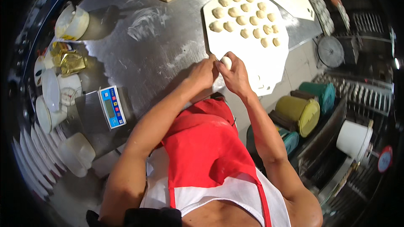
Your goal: The person shapes dough into small rounds by hand and places them into an arrangement on a flat board. Using a bench scraper, the person cuts pieces from a larger mass of dough, rolls them between their palms and the tabletop, and sets the resulting rounds onto a shaped tray.
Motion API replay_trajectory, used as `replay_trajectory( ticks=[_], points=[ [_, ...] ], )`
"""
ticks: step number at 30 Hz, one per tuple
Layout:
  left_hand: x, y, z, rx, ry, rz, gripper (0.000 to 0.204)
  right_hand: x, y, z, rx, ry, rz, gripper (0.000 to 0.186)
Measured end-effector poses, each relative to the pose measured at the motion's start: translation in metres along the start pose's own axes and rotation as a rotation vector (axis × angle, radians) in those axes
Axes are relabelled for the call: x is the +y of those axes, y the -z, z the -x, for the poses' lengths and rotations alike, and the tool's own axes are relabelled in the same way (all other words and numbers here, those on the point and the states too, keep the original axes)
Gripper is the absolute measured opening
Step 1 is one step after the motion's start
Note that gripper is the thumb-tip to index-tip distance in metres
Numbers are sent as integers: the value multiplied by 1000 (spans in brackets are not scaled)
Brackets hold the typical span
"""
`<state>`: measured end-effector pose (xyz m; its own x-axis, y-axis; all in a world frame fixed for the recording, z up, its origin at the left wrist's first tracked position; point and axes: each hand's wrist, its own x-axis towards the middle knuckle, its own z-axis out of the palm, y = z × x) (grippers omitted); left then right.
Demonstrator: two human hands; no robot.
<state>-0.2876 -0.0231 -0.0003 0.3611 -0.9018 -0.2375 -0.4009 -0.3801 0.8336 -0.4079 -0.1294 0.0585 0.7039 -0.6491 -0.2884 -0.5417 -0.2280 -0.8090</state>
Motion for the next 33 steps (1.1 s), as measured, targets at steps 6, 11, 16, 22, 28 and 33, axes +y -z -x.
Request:
replay_trajectory(
  ticks=[6, 11, 16, 22, 28, 33],
  points=[
    [-30, -11, -35, 39, 169, -60, 36, -15, 18, 1, -371, 151, -257, 20],
    [-19, 0, -10, 124, 421, -2, 26, 76, 44, -68, -33, 344, 85, 33],
    [-11, -12, 18, 178, 440, 127, 41, 83, 46, -103, -78, 383, 41, 34],
    [6, -5, 34, 245, 127, 21, 68, 51, 33, -81, -81, 258, 77, 31],
    [13, 39, 49, 151, 99, 322, 47, -34, 20, -12, -262, 275, -357, 21],
    [14, 51, 49, -25, -176, -179, 29, -38, 18, 14, -59, 78, -1, 44]
  ],
)
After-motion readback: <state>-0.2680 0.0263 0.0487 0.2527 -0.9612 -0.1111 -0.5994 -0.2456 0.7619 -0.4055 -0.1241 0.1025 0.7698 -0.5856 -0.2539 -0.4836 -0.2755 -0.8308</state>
